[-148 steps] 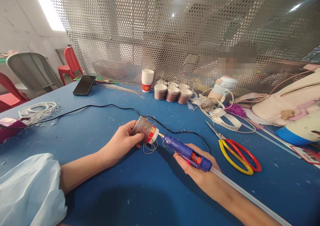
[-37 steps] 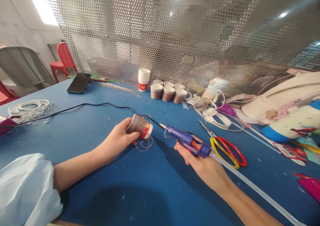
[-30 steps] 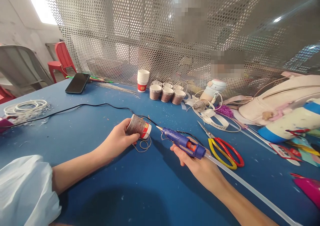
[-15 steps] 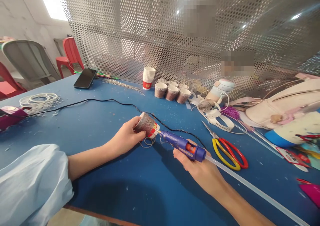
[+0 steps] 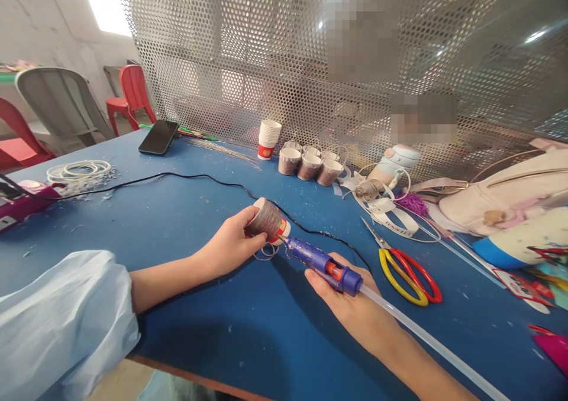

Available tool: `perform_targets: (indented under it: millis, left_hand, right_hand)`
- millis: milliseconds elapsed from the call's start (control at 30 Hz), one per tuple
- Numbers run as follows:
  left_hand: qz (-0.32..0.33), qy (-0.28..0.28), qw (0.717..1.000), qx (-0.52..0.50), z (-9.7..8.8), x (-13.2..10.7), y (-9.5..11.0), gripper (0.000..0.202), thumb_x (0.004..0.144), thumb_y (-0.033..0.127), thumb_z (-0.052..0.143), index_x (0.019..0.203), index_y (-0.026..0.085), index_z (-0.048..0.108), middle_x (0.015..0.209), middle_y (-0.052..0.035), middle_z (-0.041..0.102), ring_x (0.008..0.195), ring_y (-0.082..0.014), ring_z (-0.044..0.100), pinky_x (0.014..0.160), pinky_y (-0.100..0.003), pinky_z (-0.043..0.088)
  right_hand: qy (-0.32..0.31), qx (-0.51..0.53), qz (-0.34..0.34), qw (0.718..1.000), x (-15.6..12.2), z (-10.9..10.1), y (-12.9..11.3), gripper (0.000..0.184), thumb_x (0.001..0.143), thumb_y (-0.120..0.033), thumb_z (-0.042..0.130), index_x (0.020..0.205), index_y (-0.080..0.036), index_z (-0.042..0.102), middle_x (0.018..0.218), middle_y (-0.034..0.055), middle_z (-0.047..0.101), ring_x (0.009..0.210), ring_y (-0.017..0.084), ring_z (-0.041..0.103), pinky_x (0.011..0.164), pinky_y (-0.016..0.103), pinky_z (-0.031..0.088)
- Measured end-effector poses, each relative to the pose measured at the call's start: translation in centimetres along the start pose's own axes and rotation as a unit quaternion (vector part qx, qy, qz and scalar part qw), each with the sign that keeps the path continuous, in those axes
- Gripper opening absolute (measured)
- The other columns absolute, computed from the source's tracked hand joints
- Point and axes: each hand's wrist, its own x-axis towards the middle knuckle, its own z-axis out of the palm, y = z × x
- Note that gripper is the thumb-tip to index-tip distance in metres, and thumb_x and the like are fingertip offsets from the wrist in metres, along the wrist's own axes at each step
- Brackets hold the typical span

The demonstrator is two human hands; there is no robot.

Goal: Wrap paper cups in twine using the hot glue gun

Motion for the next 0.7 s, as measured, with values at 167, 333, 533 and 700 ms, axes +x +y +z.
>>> perform_targets:
  millis: [167, 333, 533, 700]
  left_hand:
    - [-0.001, -0.004, 1.000, 0.004, 0.00, -0.06, 0.23, 0.021, 0.073, 0.018, 0.054, 0.094, 0.017, 0.059, 0.075, 0.0017, 0.061, 0.066, -0.0141, 0.055, 0.059, -0.025, 0.043]
    - [0.004, -0.005, 1.000, 0.009, 0.04, -0.07, 0.15, 0.022, 0.073, 0.018, 0.053, 0.094, 0.018, 0.059, 0.077, 0.0011, 0.061, 0.067, -0.0148, 0.056, 0.060, -0.026, 0.044]
    - [0.003, -0.005, 1.000, 0.008, -0.04, -0.13, 0.17, 0.023, 0.072, 0.018, 0.053, 0.095, 0.018, 0.060, 0.077, 0.0009, 0.062, 0.066, -0.0150, 0.057, 0.059, -0.026, 0.043]
    - [0.002, -0.006, 1.000, 0.016, 0.01, -0.15, 0.24, 0.022, 0.073, 0.018, 0.054, 0.094, 0.018, 0.060, 0.076, 0.0010, 0.062, 0.066, -0.0151, 0.057, 0.059, -0.026, 0.044]
  right_hand:
    - [0.014, -0.047, -0.026, 0.998, -0.09, 0.17, 0.08, 0.024, 0.089, -0.043, 0.051, 0.073, -0.024, 0.049, 0.054, -0.0046, 0.051, 0.047, 0.013, 0.048, 0.051, 0.024, 0.043]
    - [0.047, -0.074, -0.024, 0.996, -0.35, 0.26, -0.14, 0.022, 0.088, -0.042, 0.052, 0.074, -0.025, 0.051, 0.056, -0.0031, 0.057, 0.049, 0.014, 0.053, 0.051, 0.025, 0.044]
    - [0.035, -0.092, -0.054, 0.994, -0.51, 0.25, -0.15, 0.024, 0.090, -0.044, 0.050, 0.075, -0.026, 0.050, 0.055, -0.0037, 0.058, 0.048, 0.014, 0.053, 0.052, 0.025, 0.043]
    - [0.039, -0.103, -0.066, 0.992, -0.64, 0.43, 0.07, 0.021, 0.090, -0.041, 0.050, 0.076, -0.025, 0.050, 0.055, -0.0042, 0.056, 0.048, 0.014, 0.053, 0.052, 0.024, 0.042]
